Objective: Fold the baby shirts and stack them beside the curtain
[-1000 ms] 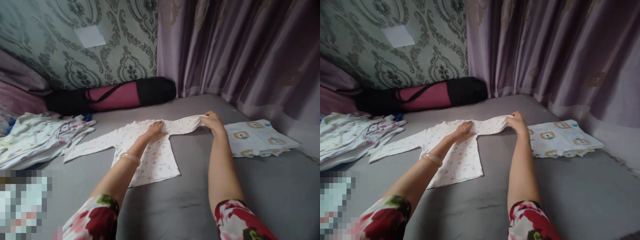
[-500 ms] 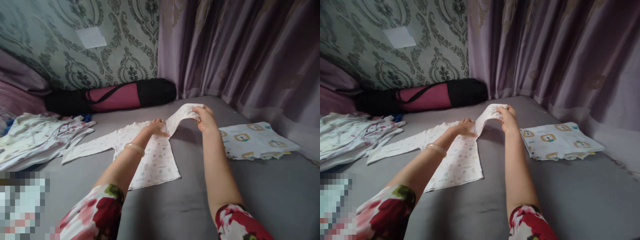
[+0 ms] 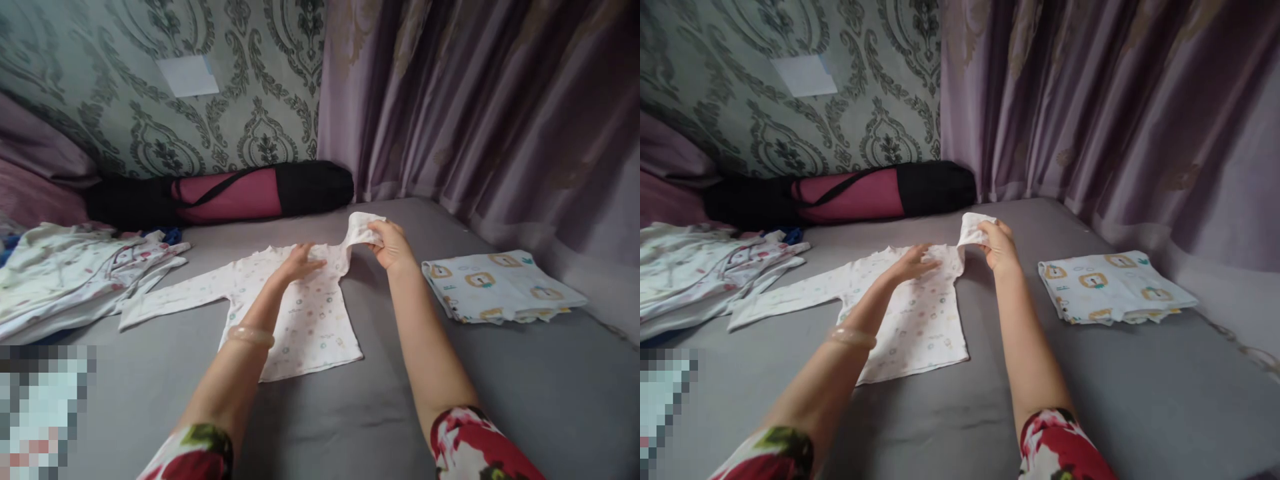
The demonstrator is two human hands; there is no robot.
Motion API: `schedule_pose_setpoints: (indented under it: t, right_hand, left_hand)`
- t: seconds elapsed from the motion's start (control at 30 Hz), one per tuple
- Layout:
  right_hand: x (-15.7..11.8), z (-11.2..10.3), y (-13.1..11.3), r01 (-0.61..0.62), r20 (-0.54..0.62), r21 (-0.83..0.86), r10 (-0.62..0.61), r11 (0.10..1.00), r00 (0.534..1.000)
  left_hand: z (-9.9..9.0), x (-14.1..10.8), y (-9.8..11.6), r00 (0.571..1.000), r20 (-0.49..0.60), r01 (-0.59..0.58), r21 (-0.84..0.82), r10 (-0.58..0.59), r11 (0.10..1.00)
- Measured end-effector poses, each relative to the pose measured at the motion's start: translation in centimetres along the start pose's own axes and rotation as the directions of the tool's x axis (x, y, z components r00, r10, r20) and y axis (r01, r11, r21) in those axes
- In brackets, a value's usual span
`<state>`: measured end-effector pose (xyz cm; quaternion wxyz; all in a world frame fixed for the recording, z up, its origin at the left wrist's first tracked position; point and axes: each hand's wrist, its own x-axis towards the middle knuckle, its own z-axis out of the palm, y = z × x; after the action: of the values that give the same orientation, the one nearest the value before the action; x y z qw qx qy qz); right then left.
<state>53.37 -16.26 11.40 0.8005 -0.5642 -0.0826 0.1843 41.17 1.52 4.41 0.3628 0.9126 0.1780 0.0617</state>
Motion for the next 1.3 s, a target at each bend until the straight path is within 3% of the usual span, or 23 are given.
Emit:
schedule_pose_setpoints:
  t: [0.07, 0.13, 0.2, 0.3, 0.4, 0.53, 0.6, 0.7, 0.73, 0.77, 0.83, 0.97, 1.1, 1.2, 1.3]
  right_hand:
    - [-0.2, 0.7, 0.0, -0.025, -0.026, -0.022, 0.025, 0.999, 0.999]
    - [-0.3, 1.9, 0.0, -0.018, -0.039, -0.075, 0.015, 0.997, 0.999]
    - [-0.5, 3.4, 0.2, 0.034, -0.004, -0.172, -0.036, 0.985, 0.999]
    - [-0.7, 6.1, 1.3, 0.186, 0.096, -0.361, -0.163, 0.914, 0.982]
    - [-1.5, 8.8, 3.3, 0.324, 0.207, -0.608, -0.249, 0.725, 0.946]
    - [-3.7, 11.5, 6.7, 0.391, 0.371, -0.817, -0.133, 0.425, 0.919]
    - [-4.9, 12.2, 8.3, 0.463, 0.521, -0.791, 0.044, 0.400, 0.852]
    - [-6.2, 12.2, 9.7, 0.573, 0.729, -0.668, 0.261, 0.475, 0.633]
    - [-6.5, 12.0, 10.0, 0.589, 0.753, -0.646, 0.282, 0.485, 0.594]
    - [-6.7, 11.7, 10.1, 0.600, 0.761, -0.639, 0.282, 0.481, 0.584]
    - [-6.8, 10.9, 10.2, 0.608, 0.749, -0.650, 0.251, 0.456, 0.613]
    - [-6.0, 9.1, 10.1, 0.601, 0.683, -0.707, 0.139, 0.373, 0.717]
    - [-4.4, 7.6, 10.6, 0.604, 0.612, -0.778, -0.008, 0.172, 0.791]
    - [-3.4, 6.8, 11.2, 0.520, 0.520, -0.854, 0.002, 0.011, 0.854]
    - [-2.8, 6.3, 11.7, 0.431, 0.428, -0.900, 0.056, -0.069, 0.902]
  left_hand:
    - [-0.6, -2.0, -1.8, 0.985, -0.083, 0.118, -0.288, -0.148, 0.950]
    - [-1.0, -3.6, -3.4, 0.954, -0.108, 0.178, -0.549, -0.281, 0.817]
    - [-1.4, -4.6, -4.6, 0.926, -0.106, 0.172, -0.736, -0.362, 0.655]
    - [-1.9, -5.2, -5.4, 0.906, -0.079, 0.131, -0.883, -0.417, 0.452]
    - [-2.5, -5.1, -5.5, 0.902, -0.045, 0.111, -0.937, -0.429, 0.331]
    - [-3.4, -4.9, -5.7, 0.887, 0.033, 0.153, -0.962, -0.460, 0.225]
    - [-3.7, -4.9, -6.0, 0.875, 0.076, 0.194, -0.960, -0.478, 0.204]
    - [-3.9, -4.8, -6.5, 0.887, 0.113, 0.241, -0.941, -0.449, 0.238]
    - [-3.9, -4.8, -6.7, 0.896, 0.104, 0.237, -0.935, -0.432, 0.266]
    - [-3.8, -4.8, -6.9, 0.901, 0.082, 0.227, -0.926, -0.425, 0.302]
    - [-3.4, -4.6, -7.3, 0.900, 0.019, 0.209, -0.895, -0.436, 0.393]
    - [-2.7, -4.3, -8.1, 0.895, -0.126, 0.145, -0.826, -0.429, 0.545]
    - [-2.7, -3.9, -8.7, 0.869, -0.272, 0.054, -0.778, -0.413, 0.626]
    - [-3.0, -3.9, -9.0, 0.843, -0.328, 0.038, -0.755, -0.427, 0.654]
    - [-3.0, -3.9, -9.2, 0.831, -0.352, 0.038, -0.737, -0.431, 0.675]
